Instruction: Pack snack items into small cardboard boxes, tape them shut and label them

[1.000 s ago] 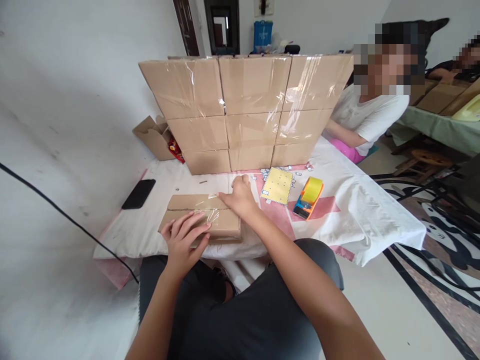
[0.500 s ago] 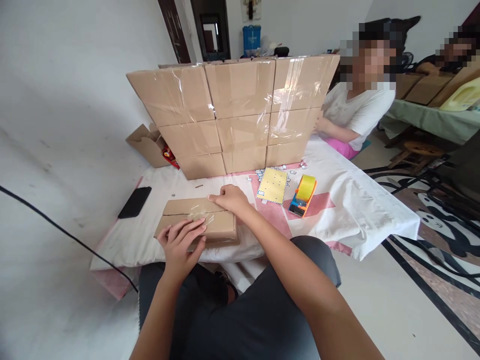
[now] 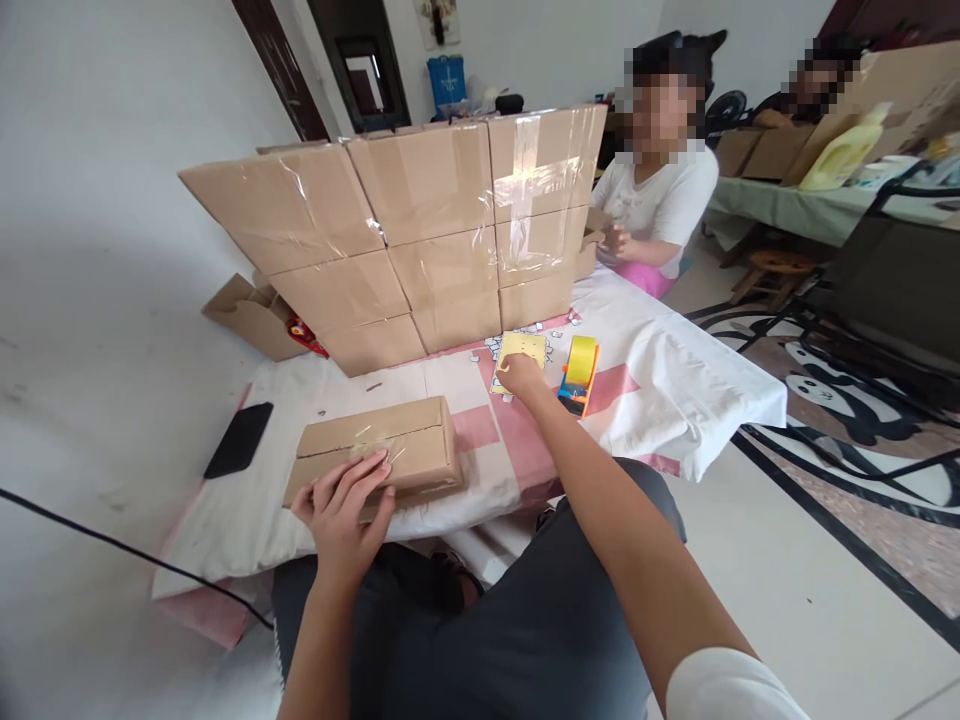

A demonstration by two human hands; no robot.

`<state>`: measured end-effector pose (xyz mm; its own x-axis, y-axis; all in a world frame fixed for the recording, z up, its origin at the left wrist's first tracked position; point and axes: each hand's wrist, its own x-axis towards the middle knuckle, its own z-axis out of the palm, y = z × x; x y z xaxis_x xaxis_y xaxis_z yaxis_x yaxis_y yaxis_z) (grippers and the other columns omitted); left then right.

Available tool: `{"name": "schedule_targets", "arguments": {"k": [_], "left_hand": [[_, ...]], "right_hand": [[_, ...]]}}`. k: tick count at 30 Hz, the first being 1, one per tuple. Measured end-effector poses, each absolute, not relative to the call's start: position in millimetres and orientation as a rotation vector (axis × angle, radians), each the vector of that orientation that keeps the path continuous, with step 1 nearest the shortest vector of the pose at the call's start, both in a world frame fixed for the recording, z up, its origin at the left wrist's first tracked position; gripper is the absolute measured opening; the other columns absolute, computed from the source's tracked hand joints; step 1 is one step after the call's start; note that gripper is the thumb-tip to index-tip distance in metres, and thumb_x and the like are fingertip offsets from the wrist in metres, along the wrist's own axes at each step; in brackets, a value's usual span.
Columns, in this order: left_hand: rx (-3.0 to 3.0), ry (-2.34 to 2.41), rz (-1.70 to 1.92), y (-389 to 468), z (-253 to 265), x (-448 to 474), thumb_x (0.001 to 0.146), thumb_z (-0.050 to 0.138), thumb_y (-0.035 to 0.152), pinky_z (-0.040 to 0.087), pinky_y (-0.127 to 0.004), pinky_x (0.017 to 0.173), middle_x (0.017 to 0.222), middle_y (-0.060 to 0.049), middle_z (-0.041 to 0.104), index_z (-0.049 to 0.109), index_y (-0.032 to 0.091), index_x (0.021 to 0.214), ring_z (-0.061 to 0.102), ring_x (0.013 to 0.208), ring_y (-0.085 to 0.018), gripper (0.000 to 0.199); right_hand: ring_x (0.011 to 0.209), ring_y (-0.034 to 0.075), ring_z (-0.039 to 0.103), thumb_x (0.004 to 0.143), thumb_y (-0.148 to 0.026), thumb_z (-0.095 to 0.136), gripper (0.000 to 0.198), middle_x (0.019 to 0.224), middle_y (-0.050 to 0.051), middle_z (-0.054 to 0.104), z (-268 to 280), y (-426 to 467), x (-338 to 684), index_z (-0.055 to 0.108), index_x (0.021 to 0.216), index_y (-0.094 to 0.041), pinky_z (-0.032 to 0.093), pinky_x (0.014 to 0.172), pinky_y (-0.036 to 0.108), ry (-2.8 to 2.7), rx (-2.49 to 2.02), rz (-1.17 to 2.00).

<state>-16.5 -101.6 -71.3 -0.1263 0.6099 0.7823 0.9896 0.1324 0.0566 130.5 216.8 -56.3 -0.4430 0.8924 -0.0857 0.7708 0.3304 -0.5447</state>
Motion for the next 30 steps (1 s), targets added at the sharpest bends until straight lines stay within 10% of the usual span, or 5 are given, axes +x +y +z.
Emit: {"name": "schedule_targets", "arguments": {"k": [10,19,26,30], "left_hand": [[-1.546,-1.786,-0.819,-101.0,-70.3,-16.0,0.086,0.065,0.022,0.028,-0.047,0.099,0.115,0.000,0.077,0.068,0.031,0.110,0.063,0.108,-0.026,0.026],[-1.510,-1.778,-0.844,-99.3,-70.6,-14.8,0.085,0.068,0.022,0.027,-0.043,0.100,0.112,0.000,0.078,0.069,0.029,0.107,0.064,0.106,-0.023,0.024],[-1.505,-1.758,-0.832,-98.1,-71.3,-15.4,0.086,0.066,0.023,0.028,-0.044,0.098,0.112,-0.001,0.078,0.069,0.028,0.107,0.064,0.104,-0.025,0.022],[-1.509,-1.754,-0.821,-97.8,-69.5,-14.7,0.088,0.065,0.025,0.027,-0.044,0.097,0.112,-0.001,0.078,0.069,0.028,0.106,0.064,0.103,-0.024,0.018]], "right_hand": [[0.121,0.029,0.049,0.083,-0.022,0.066,0.026,0.130,0.014,0.053,-92.0,214.7,129.7,0.070,0.109,-0.019,0.041,0.097,0.035,-2.436,-1.596,0.688],[0.135,0.048,0.037,0.058,-0.034,0.088,0.106,0.145,0.030,0.037,-80.5,227.5,140.0,0.035,0.147,-0.009,0.033,0.106,0.060,-1.962,-2.090,0.716],[0.129,0.037,0.051,0.061,-0.001,0.072,0.091,0.135,0.024,0.052,-84.9,228.1,142.8,0.035,0.144,-0.013,0.042,0.105,0.049,-1.685,-1.821,0.992],[0.095,0.024,0.067,0.068,-0.002,0.064,0.071,0.111,0.010,0.065,-77.0,230.2,139.7,0.042,0.132,-0.019,0.057,0.075,0.033,-1.440,-1.577,1.285]]}}
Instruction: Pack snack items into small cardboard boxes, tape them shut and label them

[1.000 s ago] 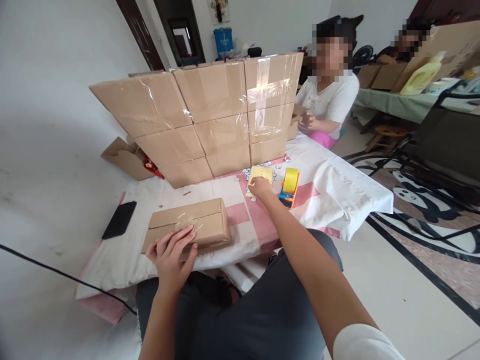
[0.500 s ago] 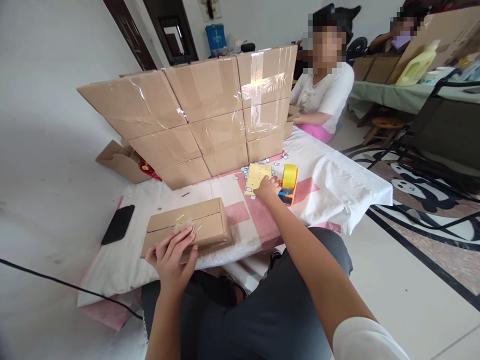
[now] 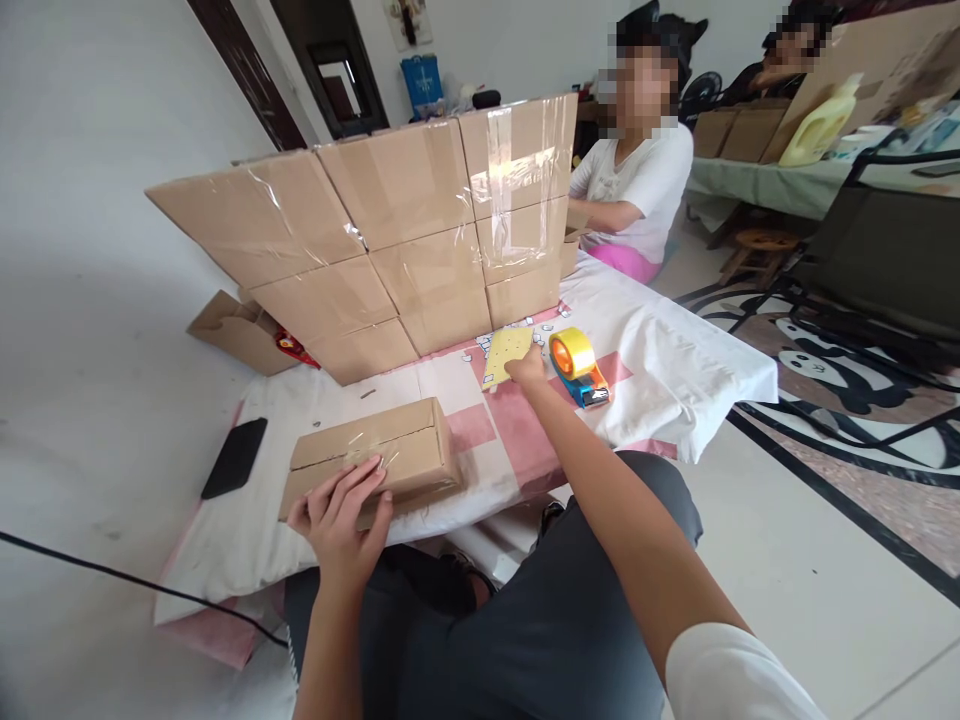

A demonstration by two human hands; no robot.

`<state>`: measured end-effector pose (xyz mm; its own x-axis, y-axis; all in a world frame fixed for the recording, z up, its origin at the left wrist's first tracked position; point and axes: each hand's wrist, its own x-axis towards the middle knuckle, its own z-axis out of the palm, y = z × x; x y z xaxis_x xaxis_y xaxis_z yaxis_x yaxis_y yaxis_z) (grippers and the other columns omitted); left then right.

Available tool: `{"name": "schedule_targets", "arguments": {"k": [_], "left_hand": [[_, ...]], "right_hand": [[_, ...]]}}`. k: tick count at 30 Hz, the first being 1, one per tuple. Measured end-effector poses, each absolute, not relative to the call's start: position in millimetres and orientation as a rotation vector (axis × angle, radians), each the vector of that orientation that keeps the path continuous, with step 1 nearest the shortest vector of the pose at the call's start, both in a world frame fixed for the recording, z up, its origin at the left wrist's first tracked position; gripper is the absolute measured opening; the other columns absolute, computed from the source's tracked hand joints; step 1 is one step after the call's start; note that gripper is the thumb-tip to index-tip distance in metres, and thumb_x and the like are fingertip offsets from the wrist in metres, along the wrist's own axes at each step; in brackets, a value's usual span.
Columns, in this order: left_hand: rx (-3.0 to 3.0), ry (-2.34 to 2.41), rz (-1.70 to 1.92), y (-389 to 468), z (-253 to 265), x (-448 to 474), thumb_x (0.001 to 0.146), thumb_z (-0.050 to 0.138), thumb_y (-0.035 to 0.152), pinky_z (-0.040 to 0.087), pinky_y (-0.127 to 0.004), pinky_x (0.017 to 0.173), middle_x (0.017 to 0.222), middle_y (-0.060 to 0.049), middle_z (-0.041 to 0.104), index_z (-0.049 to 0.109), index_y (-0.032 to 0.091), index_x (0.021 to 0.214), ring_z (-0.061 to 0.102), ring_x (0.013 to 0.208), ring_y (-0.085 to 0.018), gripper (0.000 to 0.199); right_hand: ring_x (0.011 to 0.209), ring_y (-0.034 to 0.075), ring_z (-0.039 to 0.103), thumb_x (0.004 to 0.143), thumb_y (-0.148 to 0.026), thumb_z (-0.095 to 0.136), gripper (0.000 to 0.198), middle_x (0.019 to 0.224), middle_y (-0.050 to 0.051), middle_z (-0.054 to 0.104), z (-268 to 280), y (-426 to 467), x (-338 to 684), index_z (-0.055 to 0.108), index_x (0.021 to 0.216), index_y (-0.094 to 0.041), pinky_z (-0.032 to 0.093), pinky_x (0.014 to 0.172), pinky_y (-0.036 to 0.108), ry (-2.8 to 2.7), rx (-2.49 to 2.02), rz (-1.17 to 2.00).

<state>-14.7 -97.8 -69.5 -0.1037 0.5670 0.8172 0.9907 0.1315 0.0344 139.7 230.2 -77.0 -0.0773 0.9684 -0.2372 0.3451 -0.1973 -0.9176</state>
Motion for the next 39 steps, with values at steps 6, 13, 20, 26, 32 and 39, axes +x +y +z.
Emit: {"name": "schedule_targets", "arguments": {"k": [6,13,20,26,32,39], "left_hand": [[-1.502,-1.748,-0.823,-97.0,-69.6,-14.6,0.089,0.064,0.027,0.025,-0.042,0.098,0.111,0.000,0.078,0.069,0.027,0.105,0.064,0.103,-0.023,0.017],[-1.503,-1.750,-0.823,-95.5,-63.9,-11.6,0.087,0.066,0.026,0.026,-0.044,0.100,0.112,-0.001,0.078,0.069,0.027,0.105,0.064,0.102,-0.025,0.018],[-1.531,-1.919,-1.584,-55.6,-23.2,51.5,0.087,0.067,0.022,0.047,-0.029,0.068,0.086,-0.001,0.074,0.067,0.026,0.099,0.063,0.068,-0.014,0.013],[-1.091,-2.120,-3.044,14.8,-8.7,123.2,0.082,0.073,0.043,0.040,-0.019,0.045,0.110,-0.001,0.061,0.051,0.027,0.114,0.051,0.053,-0.003,0.042],[-0.589,-1.920,-3.271,60.5,-30.0,132.5,0.085,0.067,0.050,0.026,-0.017,0.042,0.073,0.007,0.046,0.060,0.020,0.101,0.033,0.045,-0.001,0.034],[-0.772,-1.947,-3.112,70.7,-42.0,136.5,0.082,0.069,0.046,0.030,-0.019,0.048,0.079,0.002,0.058,0.063,0.020,0.091,0.037,0.052,-0.003,0.029]], "right_hand": [[0.069,0.018,0.066,0.070,-0.005,0.061,0.043,0.081,0.003,0.066,-35.7,222.0,147.7,0.056,0.111,-0.017,0.056,0.055,0.028,-1.196,-1.224,1.624],[0.071,0.015,0.068,0.063,-0.008,0.075,0.098,0.104,0.000,0.072,-5.8,171.0,173.7,0.038,0.150,-0.033,0.058,0.059,0.025,-1.037,-0.577,1.748],[0.078,0.017,0.072,0.067,-0.004,0.070,0.103,0.104,0.002,0.074,-10.5,158.2,173.4,0.029,0.156,-0.034,0.062,0.065,0.027,-0.934,-0.630,1.917],[0.073,0.016,0.072,0.070,-0.003,0.069,0.098,0.096,0.001,0.074,-5.1,153.9,177.7,0.029,0.155,-0.032,0.062,0.059,0.024,-0.907,-0.656,1.986],[0.071,0.015,0.072,0.067,-0.003,0.070,0.097,0.092,-0.002,0.073,-5.6,156.1,185.5,0.034,0.151,-0.033,0.062,0.058,0.024,-0.905,-0.618,1.969],[0.069,0.017,0.068,0.067,-0.008,0.072,0.086,0.086,-0.001,0.070,-6.9,162.6,196.0,0.043,0.145,-0.029,0.058,0.055,0.026,-0.902,-0.714,1.941]]}}
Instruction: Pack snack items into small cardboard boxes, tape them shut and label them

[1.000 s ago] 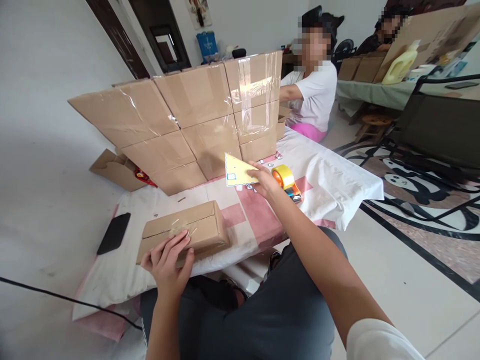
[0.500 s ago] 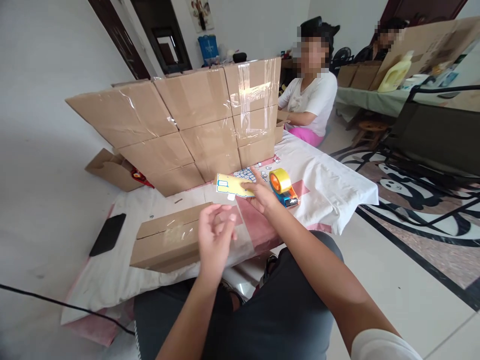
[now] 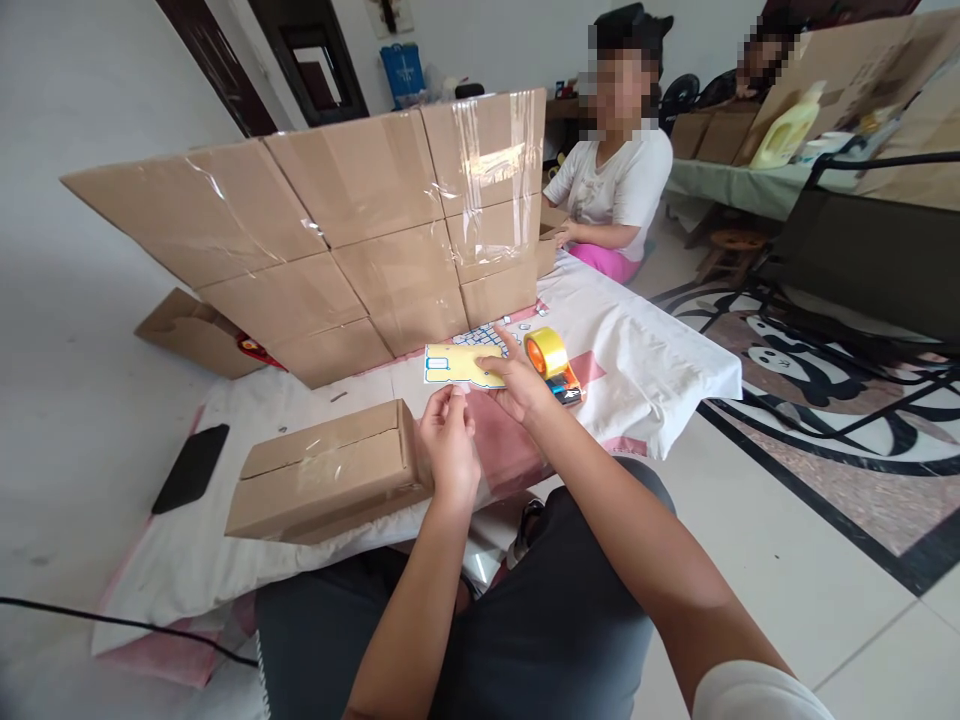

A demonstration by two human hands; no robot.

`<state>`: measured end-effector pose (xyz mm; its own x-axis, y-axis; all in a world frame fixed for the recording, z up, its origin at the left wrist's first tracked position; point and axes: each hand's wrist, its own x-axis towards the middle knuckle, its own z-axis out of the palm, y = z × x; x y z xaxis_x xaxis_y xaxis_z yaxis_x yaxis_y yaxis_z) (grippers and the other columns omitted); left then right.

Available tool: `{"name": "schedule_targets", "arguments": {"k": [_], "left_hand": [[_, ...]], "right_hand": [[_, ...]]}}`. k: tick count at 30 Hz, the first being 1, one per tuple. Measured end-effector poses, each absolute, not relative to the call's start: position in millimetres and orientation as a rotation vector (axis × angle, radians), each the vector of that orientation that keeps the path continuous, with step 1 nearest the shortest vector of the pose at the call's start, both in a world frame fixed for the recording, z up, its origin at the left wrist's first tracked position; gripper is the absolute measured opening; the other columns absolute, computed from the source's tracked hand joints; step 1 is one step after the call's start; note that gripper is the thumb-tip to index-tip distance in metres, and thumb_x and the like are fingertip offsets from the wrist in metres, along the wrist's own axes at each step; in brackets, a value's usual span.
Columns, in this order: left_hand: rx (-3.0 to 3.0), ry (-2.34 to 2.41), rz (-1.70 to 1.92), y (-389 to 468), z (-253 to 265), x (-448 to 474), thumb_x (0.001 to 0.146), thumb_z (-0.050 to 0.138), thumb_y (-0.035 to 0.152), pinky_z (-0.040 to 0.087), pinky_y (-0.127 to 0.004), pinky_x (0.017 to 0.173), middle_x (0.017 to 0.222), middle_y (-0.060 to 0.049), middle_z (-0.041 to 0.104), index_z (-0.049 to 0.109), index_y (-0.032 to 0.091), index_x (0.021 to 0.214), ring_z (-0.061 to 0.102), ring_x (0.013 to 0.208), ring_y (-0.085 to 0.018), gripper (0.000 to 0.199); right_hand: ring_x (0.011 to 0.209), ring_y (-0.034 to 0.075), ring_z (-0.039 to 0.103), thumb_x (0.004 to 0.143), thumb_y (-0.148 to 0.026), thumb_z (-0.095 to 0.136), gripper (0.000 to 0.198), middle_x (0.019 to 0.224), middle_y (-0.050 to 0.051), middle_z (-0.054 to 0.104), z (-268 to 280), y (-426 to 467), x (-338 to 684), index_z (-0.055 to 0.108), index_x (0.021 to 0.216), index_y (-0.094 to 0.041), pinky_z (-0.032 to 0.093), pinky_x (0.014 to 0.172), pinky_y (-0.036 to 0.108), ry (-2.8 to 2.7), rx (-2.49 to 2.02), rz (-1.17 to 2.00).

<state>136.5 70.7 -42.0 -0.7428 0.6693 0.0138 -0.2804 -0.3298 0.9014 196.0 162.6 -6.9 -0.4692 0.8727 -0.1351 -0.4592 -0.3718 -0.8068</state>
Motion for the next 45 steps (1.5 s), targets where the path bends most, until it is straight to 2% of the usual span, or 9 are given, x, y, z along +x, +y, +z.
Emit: {"name": "schedule_targets", "arguments": {"k": [8,13,17,20,25,31,37,41,45], "left_hand": [[0.631,1.547,2.054,103.7,-80.3,124.1,0.082,0.066,0.038,0.046,-0.026,0.072,0.085,-0.003,0.069,0.069,0.020,0.086,0.060,0.077,-0.014,0.019],[0.747,1.746,1.991,158.5,-86.7,95.6,0.080,0.065,0.026,0.045,-0.032,0.085,0.091,-0.006,0.072,0.070,0.021,0.081,0.063,0.092,-0.020,0.007],[0.749,1.807,1.930,178.1,-87.5,86.5,0.072,0.071,0.020,0.044,-0.034,0.083,0.087,-0.007,0.071,0.069,0.022,0.079,0.064,0.092,-0.024,0.007],[0.758,1.727,1.954,165.8,-86.3,91.9,0.075,0.071,0.032,0.043,-0.030,0.077,0.085,-0.005,0.070,0.069,0.021,0.082,0.063,0.084,-0.020,0.013],[0.702,1.486,2.004,123.8,-67.7,109.7,0.093,0.035,0.067,0.041,-0.026,0.058,0.073,-0.003,0.063,0.065,0.019,0.088,0.054,0.058,-0.012,0.056],[0.699,1.419,2.156,95.9,-44.8,121.1,0.086,0.062,0.056,0.037,-0.021,0.058,0.068,0.004,0.050,0.051,0.021,0.068,0.047,0.062,-0.009,0.041],[0.670,1.412,2.218,97.8,-49.7,123.6,0.091,0.052,0.059,0.044,-0.023,0.064,0.077,0.001,0.058,0.056,0.021,0.079,0.056,0.070,-0.011,0.039],[0.706,1.481,2.160,98.4,-57.3,126.5,0.093,0.046,0.060,0.046,-0.026,0.063,0.077,-0.001,0.061,0.057,0.021,0.085,0.059,0.068,-0.013,0.042],[0.759,1.695,2.197,91.1,-58.2,127.9,0.093,0.054,0.048,0.048,-0.029,0.081,0.102,-0.005,0.063,0.060,0.022,0.099,0.060,0.092,-0.016,0.028]], "right_hand": [[0.076,0.016,0.066,0.065,-0.011,0.073,0.075,0.087,-0.002,0.067,-9.0,185.8,214.0,0.050,0.135,-0.024,0.056,0.064,0.026,-0.795,-0.691,1.738],[0.081,0.017,0.068,0.064,-0.012,0.074,0.076,0.094,0.000,0.068,-8.9,185.3,213.5,0.050,0.134,-0.025,0.056,0.065,0.027,-0.801,-0.699,1.766],[0.081,0.020,0.068,0.063,-0.014,0.073,0.075,0.090,0.000,0.067,-10.2,188.4,212.3,0.050,0.134,-0.026,0.057,0.067,0.030,-0.802,-0.716,1.749],[0.078,0.019,0.066,0.063,-0.015,0.071,0.075,0.085,-0.002,0.064,-12.8,191.7,214.7,0.050,0.134,-0.027,0.057,0.067,0.031,-0.850,-0.752,1.701],[0.083,0.018,0.062,0.063,-0.012,0.072,0.085,0.097,-0.002,0.065,-10.1,182.4,222.4,0.048,0.141,-0.035,0.054,0.072,0.029,-1.209,-0.703,1.454],[0.080,0.018,0.063,0.058,-0.014,0.084,0.097,0.095,-0.002,0.066,-6.3,167.7,224.4,0.042,0.144,-0.034,0.054,0.070,0.029,-1.188,-0.767,1.476],[0.077,0.019,0.066,0.073,-0.036,0.079,0.026,0.076,0.001,0.066,-27.4,137.5,201.4,0.060,0.087,-0.023,0.056,0.072,0.032,-0.738,-0.588,2.053],[0.067,0.015,0.061,0.072,-0.037,0.083,0.027,0.074,0.000,0.067,-40.2,120.2,185.5,0.062,0.081,-0.021,0.052,0.067,0.030,-0.725,-0.543,2.000],[0.060,0.012,0.054,0.070,-0.038,0.085,0.030,0.075,-0.003,0.066,-39.7,125.5,187.3,0.064,0.085,-0.022,0.044,0.057,0.027,-0.931,-0.636,1.640]]}}
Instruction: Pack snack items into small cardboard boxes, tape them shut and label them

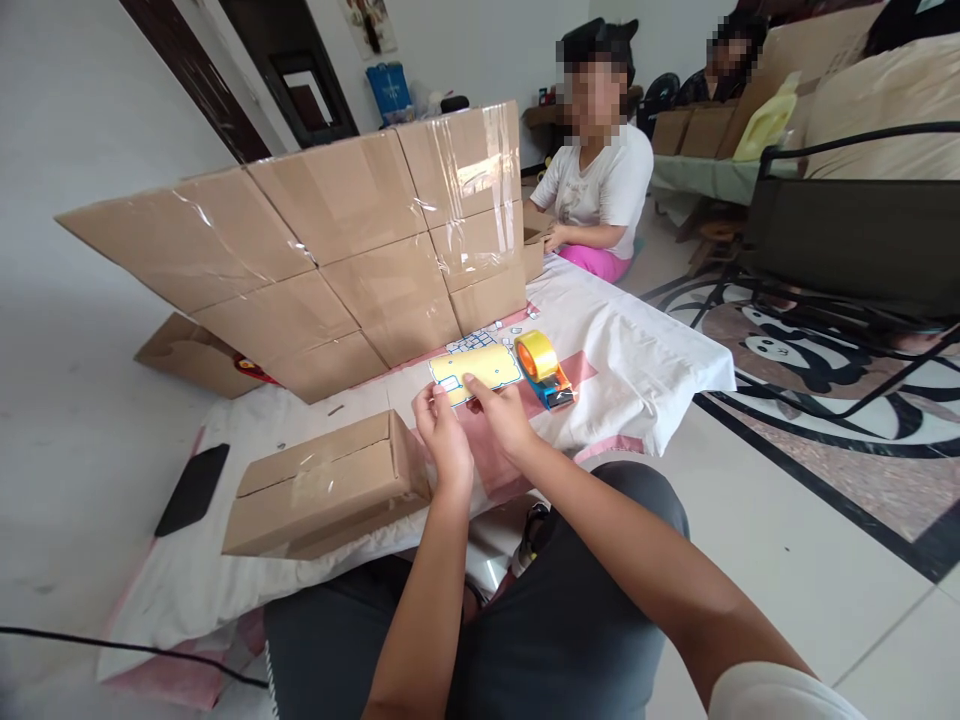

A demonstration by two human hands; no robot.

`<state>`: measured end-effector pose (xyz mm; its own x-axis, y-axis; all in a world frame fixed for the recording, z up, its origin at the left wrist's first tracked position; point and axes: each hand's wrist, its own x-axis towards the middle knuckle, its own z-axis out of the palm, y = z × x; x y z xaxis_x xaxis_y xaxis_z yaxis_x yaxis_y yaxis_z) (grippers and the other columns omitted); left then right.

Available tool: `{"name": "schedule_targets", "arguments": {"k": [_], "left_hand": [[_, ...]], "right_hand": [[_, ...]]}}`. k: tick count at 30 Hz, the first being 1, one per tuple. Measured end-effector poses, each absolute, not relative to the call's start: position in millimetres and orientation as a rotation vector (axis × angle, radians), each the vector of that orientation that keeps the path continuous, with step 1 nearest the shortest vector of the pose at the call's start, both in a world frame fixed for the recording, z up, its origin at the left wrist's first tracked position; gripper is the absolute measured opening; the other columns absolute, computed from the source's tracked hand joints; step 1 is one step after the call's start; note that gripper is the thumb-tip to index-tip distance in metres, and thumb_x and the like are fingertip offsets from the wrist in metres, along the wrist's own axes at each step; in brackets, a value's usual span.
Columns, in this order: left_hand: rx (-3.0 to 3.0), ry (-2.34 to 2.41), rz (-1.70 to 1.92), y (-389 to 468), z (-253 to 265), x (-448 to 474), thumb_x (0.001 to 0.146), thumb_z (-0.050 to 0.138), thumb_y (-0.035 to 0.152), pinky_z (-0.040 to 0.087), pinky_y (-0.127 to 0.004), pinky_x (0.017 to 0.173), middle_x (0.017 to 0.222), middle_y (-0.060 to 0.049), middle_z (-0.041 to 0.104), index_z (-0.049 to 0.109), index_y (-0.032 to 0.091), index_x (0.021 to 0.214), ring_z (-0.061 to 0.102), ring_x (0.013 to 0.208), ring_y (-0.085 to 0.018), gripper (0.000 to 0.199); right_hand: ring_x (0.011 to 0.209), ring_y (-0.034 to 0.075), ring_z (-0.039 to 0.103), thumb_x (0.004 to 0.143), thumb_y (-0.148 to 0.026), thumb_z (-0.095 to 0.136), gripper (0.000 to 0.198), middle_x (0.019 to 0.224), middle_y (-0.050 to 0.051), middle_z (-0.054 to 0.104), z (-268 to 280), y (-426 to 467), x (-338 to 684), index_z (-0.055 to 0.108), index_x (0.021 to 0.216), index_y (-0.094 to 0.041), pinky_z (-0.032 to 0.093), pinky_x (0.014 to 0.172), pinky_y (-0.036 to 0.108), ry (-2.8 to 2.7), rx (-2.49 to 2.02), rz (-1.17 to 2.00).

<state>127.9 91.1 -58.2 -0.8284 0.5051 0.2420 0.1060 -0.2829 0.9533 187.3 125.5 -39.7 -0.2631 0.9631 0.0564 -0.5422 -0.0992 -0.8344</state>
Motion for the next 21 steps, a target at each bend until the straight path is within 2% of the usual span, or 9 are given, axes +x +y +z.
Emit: {"name": "schedule_targets", "arguments": {"k": [3,7,13,21], "left_hand": [[0.881,1.840,2.188,83.0,-54.5,128.9,0.089,0.062,0.039,0.045,-0.031,0.086,0.111,-0.006,0.062,0.064,0.023,0.104,0.057,0.099,-0.018,0.022],[1.117,1.940,2.116,75.6,-52.6,128.0,0.092,0.059,0.034,0.046,-0.032,0.085,0.111,-0.007,0.068,0.066,0.023,0.113,0.060,0.097,-0.018,0.025],[1.002,1.968,2.135,73.1,-57.7,120.0,0.090,0.062,0.039,0.048,-0.032,0.080,0.093,-0.005,0.072,0.070,0.022,0.102,0.064,0.087,-0.018,0.023],[0.966,1.896,2.192,68.6,-59.2,118.4,0.093,0.058,0.042,0.048,-0.031,0.082,0.091,-0.006,0.073,0.073,0.021,0.094,0.064,0.087,-0.018,0.026]], "right_hand": [[0.069,0.015,0.059,0.073,-0.038,0.082,0.024,0.076,-0.002,0.067,-34.5,129.1,192.6,0.066,0.085,-0.024,0.049,0.066,0.028,-1.106,-0.632,1.477],[0.083,0.019,0.065,0.074,-0.037,0.079,0.021,0.079,-0.001,0.071,-33.4,126.3,192.5,0.070,0.088,-0.024,0.052,0.081,0.032,-1.195,-0.550,1.544],[0.081,0.019,0.066,0.073,-0.032,0.078,0.020,0.081,0.000,0.074,-40.9,125.4,186.1,0.072,0.091,-0.023,0.051,0.073,0.029,-1.171,-0.567,1.681],[0.077,0.017,0.065,0.069,-0.032,0.081,0.022,0.087,0.001,0.074,-45.0,125.0,182.5,0.069,0.086,-0.022,0.050,0.070,0.029,-1.050,-0.552,1.777]]}}
